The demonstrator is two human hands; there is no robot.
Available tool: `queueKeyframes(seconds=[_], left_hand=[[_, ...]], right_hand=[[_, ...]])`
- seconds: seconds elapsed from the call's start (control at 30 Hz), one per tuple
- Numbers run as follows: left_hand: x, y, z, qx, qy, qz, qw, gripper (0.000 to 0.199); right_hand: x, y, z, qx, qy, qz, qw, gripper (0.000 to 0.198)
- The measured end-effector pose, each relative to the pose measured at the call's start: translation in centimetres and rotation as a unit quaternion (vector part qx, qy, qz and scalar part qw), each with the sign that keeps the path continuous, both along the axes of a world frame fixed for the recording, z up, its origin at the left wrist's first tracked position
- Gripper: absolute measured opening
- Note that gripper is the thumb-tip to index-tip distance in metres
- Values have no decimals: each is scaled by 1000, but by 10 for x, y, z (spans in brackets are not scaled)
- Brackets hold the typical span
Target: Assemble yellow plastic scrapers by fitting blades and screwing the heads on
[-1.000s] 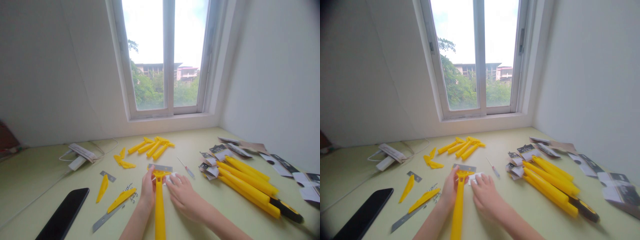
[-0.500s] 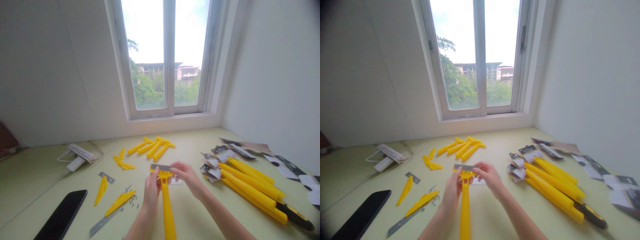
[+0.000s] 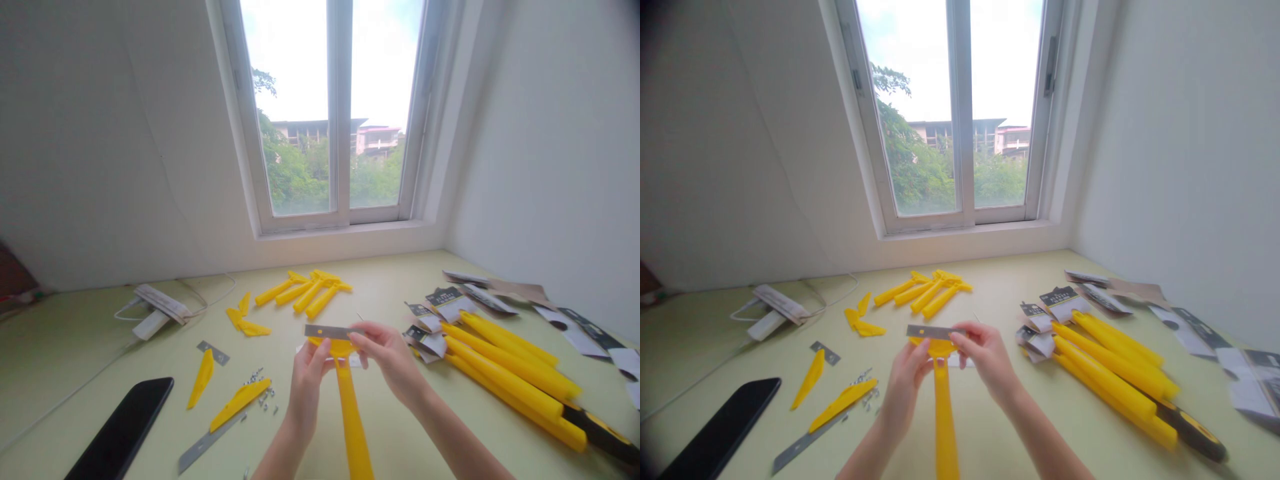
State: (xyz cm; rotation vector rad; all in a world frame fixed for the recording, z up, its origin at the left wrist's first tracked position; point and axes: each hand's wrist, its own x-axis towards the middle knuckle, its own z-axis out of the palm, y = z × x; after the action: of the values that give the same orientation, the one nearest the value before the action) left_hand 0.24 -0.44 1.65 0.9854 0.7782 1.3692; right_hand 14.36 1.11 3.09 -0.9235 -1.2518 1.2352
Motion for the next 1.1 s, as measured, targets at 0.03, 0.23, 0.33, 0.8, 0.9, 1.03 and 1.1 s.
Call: queueKeyframes(seconds=[0.03, 0.23, 0.33, 0.8, 0.9, 1.03, 1.1], left_hand=[[-1, 0, 2, 4, -7, 6, 1000, 24], [-10, 0, 7, 5, 16, 46, 999, 23], [-11, 0, 4, -6, 7, 43, 999, 23], [-10, 6, -5, -59, 17, 46, 997, 26], [-10, 7, -6, -69, 18, 56, 996, 26], [-8, 5, -1, -69, 16, 61, 996, 28], [-7, 3, 4, -61, 18, 54, 996, 29]], right_hand=[[1, 0, 1, 5, -4, -5, 1000, 25], [4, 0, 1, 13, -6, 16, 1000, 25], [2, -2, 1, 9, 13, 13, 1000, 22], [18, 16, -10, -112, 185, -158, 963, 25], [17, 15, -10, -126, 180, -120, 968, 25], [7, 7, -7, -74, 105, -88, 988, 20], [3, 3, -6, -44, 53, -92, 993, 20]])
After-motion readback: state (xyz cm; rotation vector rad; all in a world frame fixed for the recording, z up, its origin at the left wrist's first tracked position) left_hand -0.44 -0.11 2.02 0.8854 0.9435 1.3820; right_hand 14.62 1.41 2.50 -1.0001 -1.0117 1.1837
